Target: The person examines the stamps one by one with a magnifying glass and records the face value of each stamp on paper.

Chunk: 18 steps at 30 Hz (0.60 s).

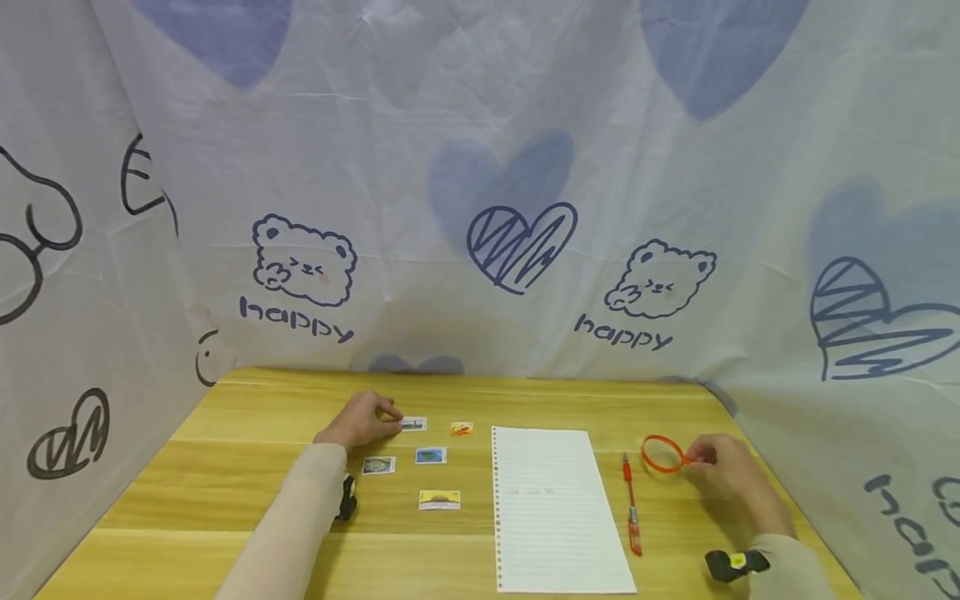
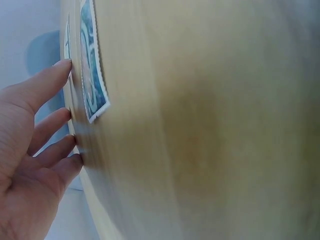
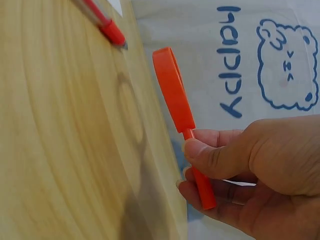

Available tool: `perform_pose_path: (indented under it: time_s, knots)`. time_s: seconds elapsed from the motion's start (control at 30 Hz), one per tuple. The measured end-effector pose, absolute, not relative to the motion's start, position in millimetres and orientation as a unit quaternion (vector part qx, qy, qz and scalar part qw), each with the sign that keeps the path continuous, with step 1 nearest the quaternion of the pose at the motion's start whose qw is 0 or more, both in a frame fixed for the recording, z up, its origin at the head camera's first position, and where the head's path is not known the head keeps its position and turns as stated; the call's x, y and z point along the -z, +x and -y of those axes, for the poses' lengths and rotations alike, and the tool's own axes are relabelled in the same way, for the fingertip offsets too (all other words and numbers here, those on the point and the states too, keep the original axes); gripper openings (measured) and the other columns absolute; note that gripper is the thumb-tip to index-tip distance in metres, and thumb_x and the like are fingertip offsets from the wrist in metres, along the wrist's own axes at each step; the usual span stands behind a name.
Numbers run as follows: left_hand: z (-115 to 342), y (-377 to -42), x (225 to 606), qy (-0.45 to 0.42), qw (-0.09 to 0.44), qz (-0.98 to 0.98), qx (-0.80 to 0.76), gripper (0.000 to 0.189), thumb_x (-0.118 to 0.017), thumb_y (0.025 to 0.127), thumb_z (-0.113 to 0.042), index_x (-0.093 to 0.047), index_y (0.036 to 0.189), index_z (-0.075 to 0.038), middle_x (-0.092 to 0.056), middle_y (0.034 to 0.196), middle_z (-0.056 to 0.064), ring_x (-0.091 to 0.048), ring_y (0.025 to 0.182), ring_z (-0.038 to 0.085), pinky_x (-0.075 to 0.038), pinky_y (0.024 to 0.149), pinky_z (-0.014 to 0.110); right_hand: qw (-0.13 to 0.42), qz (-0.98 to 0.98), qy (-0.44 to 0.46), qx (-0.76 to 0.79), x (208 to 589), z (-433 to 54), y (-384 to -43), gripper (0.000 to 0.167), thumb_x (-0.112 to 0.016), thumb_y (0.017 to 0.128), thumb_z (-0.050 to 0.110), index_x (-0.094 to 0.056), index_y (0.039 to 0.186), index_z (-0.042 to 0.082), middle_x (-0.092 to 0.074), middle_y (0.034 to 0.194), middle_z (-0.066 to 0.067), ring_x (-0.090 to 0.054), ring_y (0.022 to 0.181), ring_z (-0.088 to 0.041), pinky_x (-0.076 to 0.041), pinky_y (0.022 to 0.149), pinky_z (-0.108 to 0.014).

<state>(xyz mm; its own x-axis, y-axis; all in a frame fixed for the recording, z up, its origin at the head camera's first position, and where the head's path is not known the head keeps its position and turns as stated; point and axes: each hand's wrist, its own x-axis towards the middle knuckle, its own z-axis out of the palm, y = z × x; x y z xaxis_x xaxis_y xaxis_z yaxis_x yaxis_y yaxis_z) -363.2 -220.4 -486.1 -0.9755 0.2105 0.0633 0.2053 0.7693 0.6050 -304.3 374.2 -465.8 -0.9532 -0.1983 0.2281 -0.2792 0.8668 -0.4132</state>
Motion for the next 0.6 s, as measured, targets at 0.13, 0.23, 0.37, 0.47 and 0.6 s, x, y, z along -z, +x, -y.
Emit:
perform_pose_path:
  time_s: [0.13,0.23,0.37,0.47,0.6]
  knots:
    - [221.4,-363.3,486.0,0.110,0.003,-0.941,-0.320,0.013,-0.078,0.092,-0.014,-0.082,0.103,-0.008,-0.063,0.140,0.026,-0.057,0.134,0.048,-0.044,0.116,0.061,0.083,0.963,0.117,-0.227,468.1,-380.2,-306.1,0.009,-0.076,0.079,-0.004,-0.071,0.081,0.003,-0.068,0.075,-0.002,-0.054,0.069,-0.004,-0.048,0.063,-0.024]
    - [221.4,-363.4,486.5,0.110,0.004,-0.941,-0.321,0.013,-0.078,0.092,-0.014,-0.082,0.103,-0.007,-0.064,0.140,0.026,-0.057,0.134,0.048,-0.044,0.116,0.061,0.075,0.966,0.107,-0.224,468.3,-383.4,-305.0,0.007,-0.075,0.080,-0.004,-0.071,0.082,0.001,-0.069,0.077,-0.004,-0.056,0.072,-0.009,-0.049,0.064,-0.026]
    - [220.9,-363.6,486.8,0.111,0.004,-0.940,-0.322,0.013,-0.078,0.091,-0.013,-0.082,0.102,-0.007,-0.063,0.140,0.027,-0.056,0.134,0.048,-0.043,0.116,0.061,0.060,0.971,0.086,-0.216,468.2,-387.6,-301.7,0.006,-0.074,0.082,-0.004,-0.070,0.083,0.000,-0.069,0.078,-0.005,-0.057,0.074,-0.014,-0.048,0.066,-0.029]
    - [220.6,-364.1,486.7,0.110,0.004,-0.941,-0.319,0.013,-0.078,0.091,-0.013,-0.082,0.102,-0.007,-0.064,0.140,0.026,-0.056,0.134,0.048,-0.043,0.116,0.061,0.046,0.973,0.073,-0.215,468.9,-391.2,-300.4,0.005,-0.073,0.082,-0.004,-0.070,0.083,-0.001,-0.068,0.077,-0.005,-0.056,0.073,-0.015,-0.047,0.066,-0.030]
    - [220.4,-364.7,486.3,0.111,0.005,-0.942,-0.317,0.014,-0.078,0.092,-0.014,-0.082,0.103,-0.008,-0.064,0.140,0.026,-0.057,0.134,0.048,-0.043,0.117,0.061,0.032,0.972,0.067,-0.221,471.1,-395.4,-300.2,0.004,-0.073,0.083,-0.004,-0.069,0.085,-0.002,-0.067,0.077,-0.005,-0.054,0.073,-0.015,-0.046,0.066,-0.029]
